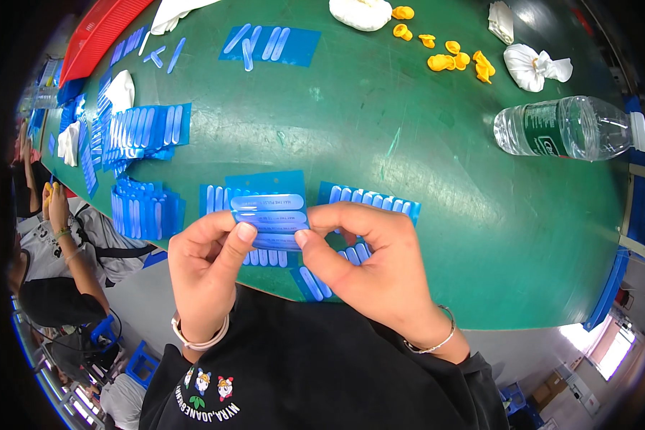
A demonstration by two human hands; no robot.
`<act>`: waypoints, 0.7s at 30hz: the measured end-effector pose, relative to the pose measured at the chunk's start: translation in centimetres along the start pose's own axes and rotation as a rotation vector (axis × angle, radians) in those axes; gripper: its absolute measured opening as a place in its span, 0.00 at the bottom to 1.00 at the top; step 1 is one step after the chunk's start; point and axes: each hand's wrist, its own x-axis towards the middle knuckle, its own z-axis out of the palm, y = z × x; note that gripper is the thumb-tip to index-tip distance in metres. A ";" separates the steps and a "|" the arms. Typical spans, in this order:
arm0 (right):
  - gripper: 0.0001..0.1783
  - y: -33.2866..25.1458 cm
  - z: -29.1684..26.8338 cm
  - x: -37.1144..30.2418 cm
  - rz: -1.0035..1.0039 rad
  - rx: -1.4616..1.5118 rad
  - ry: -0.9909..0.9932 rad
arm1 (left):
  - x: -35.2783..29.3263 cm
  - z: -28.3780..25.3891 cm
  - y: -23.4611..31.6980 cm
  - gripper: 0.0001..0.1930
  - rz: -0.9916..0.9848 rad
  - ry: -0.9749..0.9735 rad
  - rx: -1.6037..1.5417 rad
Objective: The person attaches printed plastic strips onto plastic backing sheets by hand, presses them flat, and pats the surface with a small cloth pouch.
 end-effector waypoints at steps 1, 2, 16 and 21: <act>0.04 -0.2 0.1 0.0 0.016 -0.005 -0.011 | 0.0 -0.1 0.2 0.06 -0.007 -0.001 0.008; 0.04 -0.3 0.2 0.0 0.014 -0.005 -0.015 | -0.1 -0.2 0.3 0.06 -0.014 -0.002 0.016; 0.05 -0.4 1.0 -0.2 0.031 0.101 0.081 | -0.3 0.0 0.5 0.07 -0.047 -0.018 0.007; 0.06 0.2 1.0 -0.4 -0.016 0.050 0.081 | -0.3 -0.1 0.1 0.06 -0.021 -0.020 0.054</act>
